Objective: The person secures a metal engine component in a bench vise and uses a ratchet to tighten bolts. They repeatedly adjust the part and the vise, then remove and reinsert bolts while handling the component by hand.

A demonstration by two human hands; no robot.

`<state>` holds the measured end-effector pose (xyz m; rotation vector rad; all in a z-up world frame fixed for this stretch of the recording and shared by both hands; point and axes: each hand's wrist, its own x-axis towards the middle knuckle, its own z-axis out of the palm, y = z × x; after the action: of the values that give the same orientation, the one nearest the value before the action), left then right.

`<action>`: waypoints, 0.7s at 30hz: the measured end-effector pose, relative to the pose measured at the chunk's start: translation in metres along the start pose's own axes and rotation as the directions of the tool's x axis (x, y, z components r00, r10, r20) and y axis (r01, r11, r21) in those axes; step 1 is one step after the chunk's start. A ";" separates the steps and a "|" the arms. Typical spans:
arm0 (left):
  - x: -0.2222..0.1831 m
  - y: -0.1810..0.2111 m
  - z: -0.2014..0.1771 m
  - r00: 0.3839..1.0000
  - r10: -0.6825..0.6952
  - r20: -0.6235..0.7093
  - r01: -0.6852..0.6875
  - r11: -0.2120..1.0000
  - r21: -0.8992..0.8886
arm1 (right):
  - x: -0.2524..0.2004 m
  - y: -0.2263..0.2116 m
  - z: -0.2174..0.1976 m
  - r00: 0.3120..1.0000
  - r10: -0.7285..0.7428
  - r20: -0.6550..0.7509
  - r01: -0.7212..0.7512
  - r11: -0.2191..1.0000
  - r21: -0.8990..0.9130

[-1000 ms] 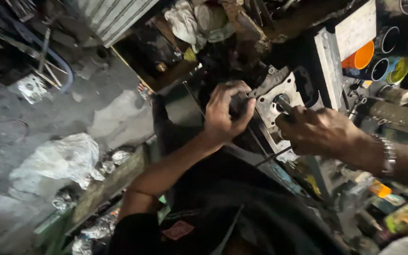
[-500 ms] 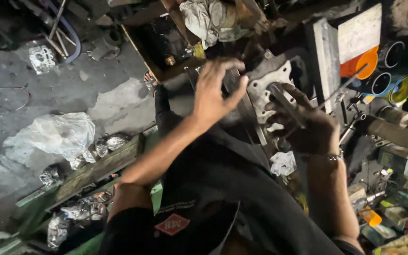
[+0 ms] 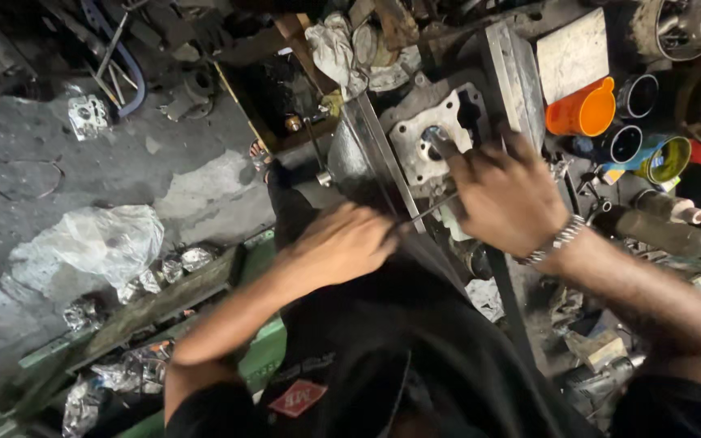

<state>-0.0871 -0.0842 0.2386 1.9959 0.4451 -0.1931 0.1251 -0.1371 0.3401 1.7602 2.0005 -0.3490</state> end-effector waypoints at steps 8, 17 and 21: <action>0.012 -0.081 0.082 0.603 0.181 -0.777 -0.346 0.937 -0.050 | 0.067 -0.001 -0.006 0.649 0.201 0.734 -0.392 0.915 0.096; 0.146 -0.054 -0.070 0.604 0.499 -0.621 -0.517 0.839 0.171 | 0.036 0.005 0.043 0.730 0.412 0.545 -0.678 0.337 0.653; 0.261 0.050 -0.075 0.820 0.568 -0.071 -0.569 0.822 -0.003 | 0.003 0.003 0.079 0.695 0.143 0.705 -0.254 -0.868 0.426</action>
<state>0.1681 0.0219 0.2289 2.0242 -0.1259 0.2580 0.1412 -0.1708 0.2705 2.8740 -0.8199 -2.7212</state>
